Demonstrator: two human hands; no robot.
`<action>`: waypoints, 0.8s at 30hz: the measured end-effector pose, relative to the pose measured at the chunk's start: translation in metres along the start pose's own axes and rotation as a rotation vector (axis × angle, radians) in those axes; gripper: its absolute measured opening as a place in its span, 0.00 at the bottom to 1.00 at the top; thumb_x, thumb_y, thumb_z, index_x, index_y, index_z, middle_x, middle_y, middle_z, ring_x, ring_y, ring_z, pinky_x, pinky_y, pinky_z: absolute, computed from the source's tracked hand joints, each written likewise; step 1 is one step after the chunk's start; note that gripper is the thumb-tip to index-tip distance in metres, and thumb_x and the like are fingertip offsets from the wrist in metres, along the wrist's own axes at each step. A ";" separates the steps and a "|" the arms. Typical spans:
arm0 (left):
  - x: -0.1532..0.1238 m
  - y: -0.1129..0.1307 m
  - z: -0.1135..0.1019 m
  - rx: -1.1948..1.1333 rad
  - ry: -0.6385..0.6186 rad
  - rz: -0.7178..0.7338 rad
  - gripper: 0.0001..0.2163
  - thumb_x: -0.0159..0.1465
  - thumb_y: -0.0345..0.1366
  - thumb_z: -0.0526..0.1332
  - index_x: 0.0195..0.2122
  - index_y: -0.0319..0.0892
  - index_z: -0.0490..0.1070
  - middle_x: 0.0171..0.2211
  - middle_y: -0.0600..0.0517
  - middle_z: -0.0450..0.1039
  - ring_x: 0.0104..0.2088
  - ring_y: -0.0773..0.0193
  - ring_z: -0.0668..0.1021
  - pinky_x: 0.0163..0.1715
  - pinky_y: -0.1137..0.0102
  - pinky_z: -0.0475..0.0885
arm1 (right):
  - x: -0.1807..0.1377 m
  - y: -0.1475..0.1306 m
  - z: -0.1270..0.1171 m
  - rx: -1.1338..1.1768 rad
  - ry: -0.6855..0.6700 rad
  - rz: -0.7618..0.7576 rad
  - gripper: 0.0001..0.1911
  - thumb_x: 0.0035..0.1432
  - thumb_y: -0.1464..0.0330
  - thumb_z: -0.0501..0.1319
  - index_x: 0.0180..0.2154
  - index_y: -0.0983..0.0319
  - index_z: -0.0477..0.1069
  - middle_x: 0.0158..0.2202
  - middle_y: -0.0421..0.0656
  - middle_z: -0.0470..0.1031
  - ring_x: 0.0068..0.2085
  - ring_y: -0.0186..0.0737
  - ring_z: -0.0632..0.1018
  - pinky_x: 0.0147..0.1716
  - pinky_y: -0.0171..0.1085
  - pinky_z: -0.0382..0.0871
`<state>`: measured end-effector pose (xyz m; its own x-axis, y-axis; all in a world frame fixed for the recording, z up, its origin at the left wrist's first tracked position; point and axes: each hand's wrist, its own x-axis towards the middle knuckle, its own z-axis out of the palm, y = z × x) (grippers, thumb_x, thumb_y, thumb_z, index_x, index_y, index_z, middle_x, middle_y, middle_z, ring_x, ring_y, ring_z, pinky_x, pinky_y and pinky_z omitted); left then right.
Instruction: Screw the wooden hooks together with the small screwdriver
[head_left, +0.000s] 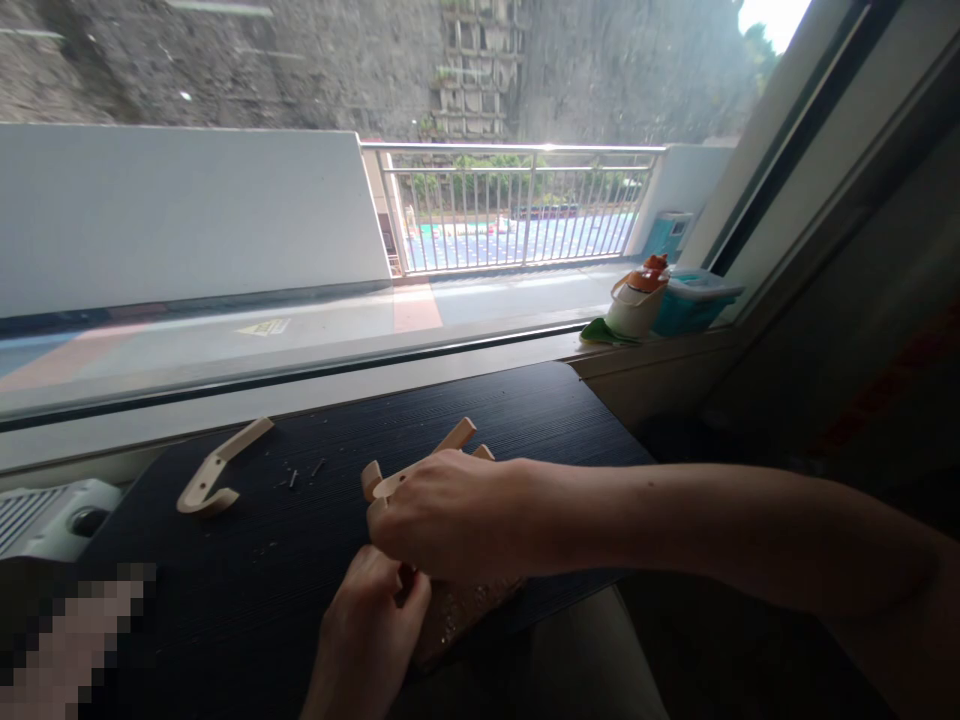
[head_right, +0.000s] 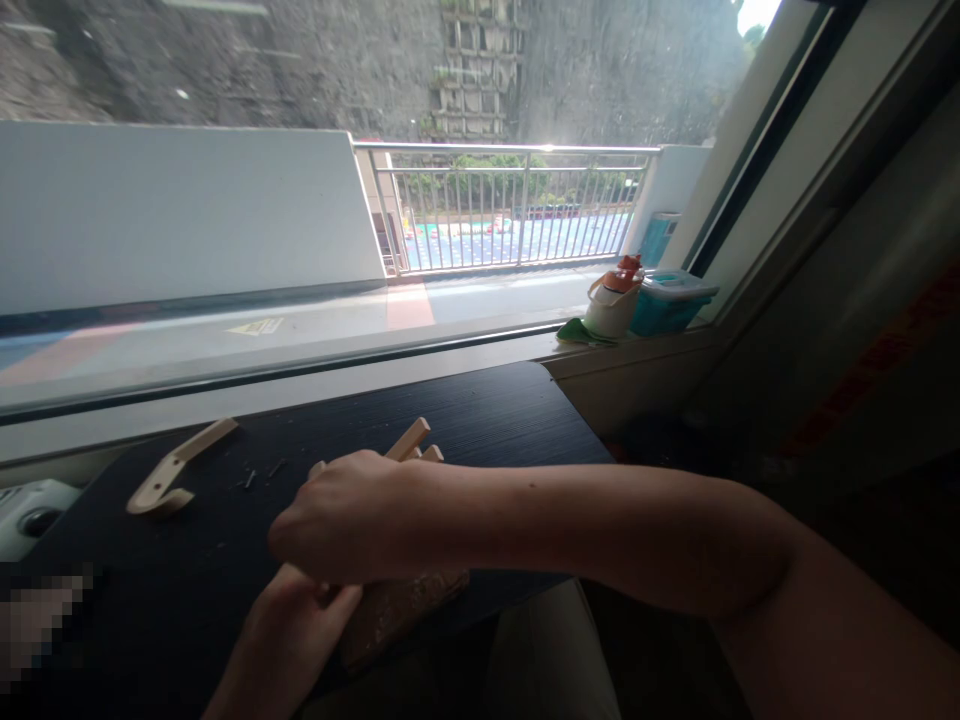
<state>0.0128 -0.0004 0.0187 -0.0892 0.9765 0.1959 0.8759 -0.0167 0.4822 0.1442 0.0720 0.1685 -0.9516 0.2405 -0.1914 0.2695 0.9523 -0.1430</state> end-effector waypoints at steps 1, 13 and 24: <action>0.001 0.002 -0.001 -0.003 -0.005 -0.006 0.04 0.54 0.35 0.56 0.23 0.44 0.68 0.24 0.52 0.72 0.27 0.63 0.76 0.27 0.73 0.68 | 0.000 0.003 0.001 0.005 -0.008 0.006 0.08 0.54 0.78 0.55 0.34 0.68 0.72 0.37 0.49 0.74 0.39 0.46 0.75 0.30 0.39 0.66; 0.000 0.000 -0.001 0.023 -0.028 -0.029 0.04 0.53 0.35 0.57 0.23 0.45 0.69 0.29 0.49 0.76 0.35 0.57 0.79 0.30 0.72 0.69 | -0.008 -0.013 -0.030 -0.079 -0.154 0.000 0.08 0.55 0.78 0.55 0.30 0.68 0.72 0.35 0.46 0.75 0.36 0.40 0.75 0.28 0.36 0.63; 0.001 0.005 -0.003 -0.033 -0.023 -0.008 0.06 0.56 0.37 0.54 0.25 0.43 0.68 0.25 0.52 0.71 0.27 0.63 0.76 0.27 0.71 0.68 | 0.006 0.010 -0.014 0.039 -0.143 0.114 0.09 0.54 0.73 0.57 0.37 0.66 0.73 0.33 0.46 0.76 0.36 0.44 0.77 0.28 0.37 0.66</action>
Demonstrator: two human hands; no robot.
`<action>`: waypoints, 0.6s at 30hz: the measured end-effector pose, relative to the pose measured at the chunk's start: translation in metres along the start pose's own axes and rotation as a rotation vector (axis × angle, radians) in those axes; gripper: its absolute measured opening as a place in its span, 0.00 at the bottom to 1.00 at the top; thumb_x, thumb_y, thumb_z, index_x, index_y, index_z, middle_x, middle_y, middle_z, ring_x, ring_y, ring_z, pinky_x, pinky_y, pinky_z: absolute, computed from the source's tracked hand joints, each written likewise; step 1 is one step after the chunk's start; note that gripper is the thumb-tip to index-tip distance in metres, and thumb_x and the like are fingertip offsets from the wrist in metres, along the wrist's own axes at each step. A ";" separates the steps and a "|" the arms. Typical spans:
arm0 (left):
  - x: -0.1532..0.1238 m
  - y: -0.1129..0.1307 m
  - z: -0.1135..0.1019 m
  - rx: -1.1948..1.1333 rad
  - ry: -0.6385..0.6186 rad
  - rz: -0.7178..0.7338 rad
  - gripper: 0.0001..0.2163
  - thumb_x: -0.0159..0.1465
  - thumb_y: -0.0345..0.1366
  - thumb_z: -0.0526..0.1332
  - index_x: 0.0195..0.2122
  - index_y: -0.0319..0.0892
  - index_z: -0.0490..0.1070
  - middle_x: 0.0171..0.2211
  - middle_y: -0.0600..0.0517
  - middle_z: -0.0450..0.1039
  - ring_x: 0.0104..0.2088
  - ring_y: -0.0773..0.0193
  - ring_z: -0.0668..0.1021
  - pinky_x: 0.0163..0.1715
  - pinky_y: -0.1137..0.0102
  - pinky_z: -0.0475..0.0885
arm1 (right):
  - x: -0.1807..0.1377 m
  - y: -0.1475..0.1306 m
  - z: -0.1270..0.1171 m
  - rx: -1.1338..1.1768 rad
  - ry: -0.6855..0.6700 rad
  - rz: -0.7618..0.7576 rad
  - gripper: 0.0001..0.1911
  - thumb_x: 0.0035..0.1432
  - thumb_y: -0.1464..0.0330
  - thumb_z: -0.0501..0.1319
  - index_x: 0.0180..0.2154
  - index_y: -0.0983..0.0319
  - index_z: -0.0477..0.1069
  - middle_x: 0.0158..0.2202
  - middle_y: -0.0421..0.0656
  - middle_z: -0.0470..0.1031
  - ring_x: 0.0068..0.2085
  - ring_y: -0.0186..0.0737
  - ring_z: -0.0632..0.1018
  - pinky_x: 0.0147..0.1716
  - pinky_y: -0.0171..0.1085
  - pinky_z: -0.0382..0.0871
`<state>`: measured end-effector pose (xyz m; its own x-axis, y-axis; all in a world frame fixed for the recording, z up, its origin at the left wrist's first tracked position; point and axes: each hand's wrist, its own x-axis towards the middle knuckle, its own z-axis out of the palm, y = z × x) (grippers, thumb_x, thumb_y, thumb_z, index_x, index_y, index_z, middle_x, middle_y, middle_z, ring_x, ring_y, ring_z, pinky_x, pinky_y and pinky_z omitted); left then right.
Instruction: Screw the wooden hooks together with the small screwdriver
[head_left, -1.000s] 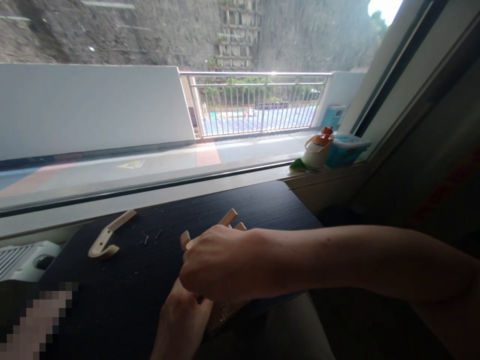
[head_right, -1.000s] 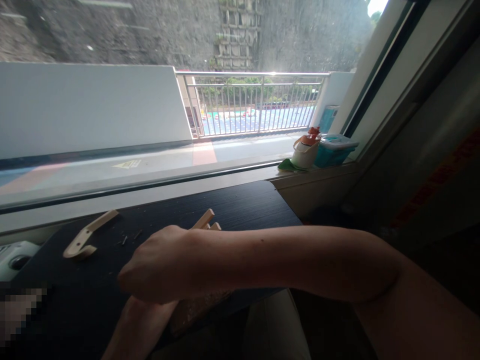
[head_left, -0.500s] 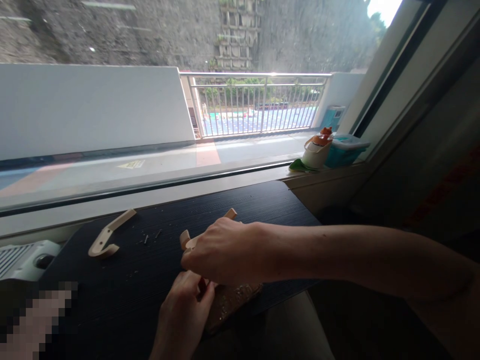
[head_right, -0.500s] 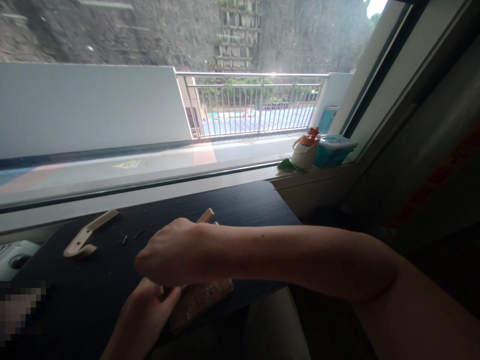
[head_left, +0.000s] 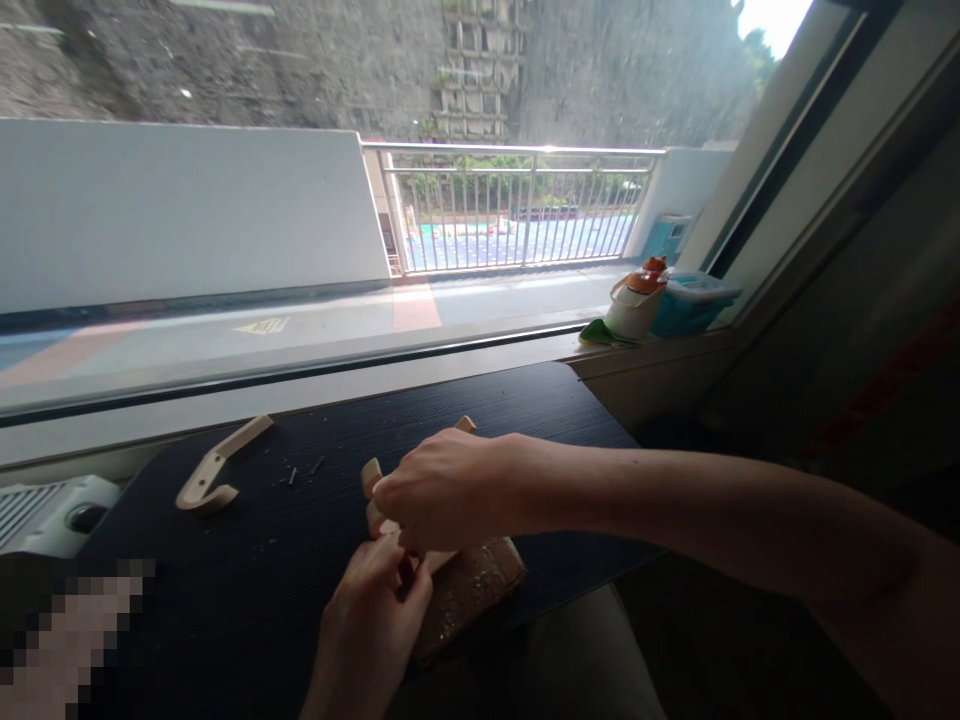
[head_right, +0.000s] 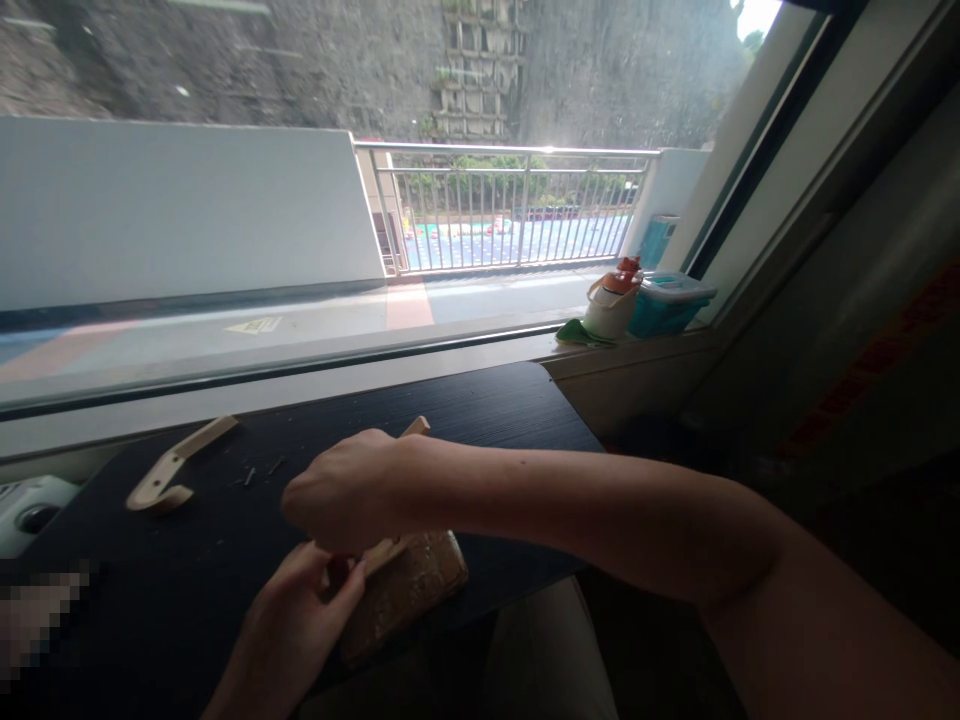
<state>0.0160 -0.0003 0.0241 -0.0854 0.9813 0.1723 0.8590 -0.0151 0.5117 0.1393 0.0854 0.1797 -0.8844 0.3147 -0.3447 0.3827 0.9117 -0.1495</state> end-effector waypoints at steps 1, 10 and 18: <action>0.000 0.000 0.000 0.006 -0.003 -0.002 0.06 0.56 0.37 0.54 0.25 0.43 0.68 0.25 0.52 0.71 0.27 0.63 0.75 0.27 0.71 0.68 | 0.000 -0.001 -0.001 -0.002 0.001 0.021 0.08 0.54 0.72 0.57 0.36 0.66 0.73 0.32 0.46 0.76 0.35 0.44 0.77 0.28 0.38 0.66; -0.003 -0.008 0.006 0.103 0.008 -0.029 0.03 0.53 0.34 0.58 0.25 0.44 0.70 0.26 0.51 0.74 0.30 0.60 0.78 0.25 0.73 0.67 | -0.018 -0.023 -0.012 -0.117 0.054 -0.134 0.09 0.54 0.78 0.55 0.26 0.67 0.72 0.30 0.45 0.75 0.35 0.38 0.75 0.32 0.36 0.65; -0.003 -0.005 0.004 0.048 0.017 -0.034 0.05 0.54 0.34 0.57 0.22 0.44 0.68 0.25 0.51 0.74 0.28 0.62 0.78 0.26 0.74 0.67 | -0.005 -0.014 -0.003 -0.052 0.060 -0.063 0.07 0.56 0.76 0.56 0.30 0.68 0.73 0.30 0.45 0.74 0.33 0.41 0.76 0.25 0.37 0.65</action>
<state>0.0135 -0.0024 0.0176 -0.1232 0.9778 0.1695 0.8787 0.0281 0.4765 0.1374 0.0716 0.1860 -0.9214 0.2697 -0.2796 0.3124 0.9423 -0.1203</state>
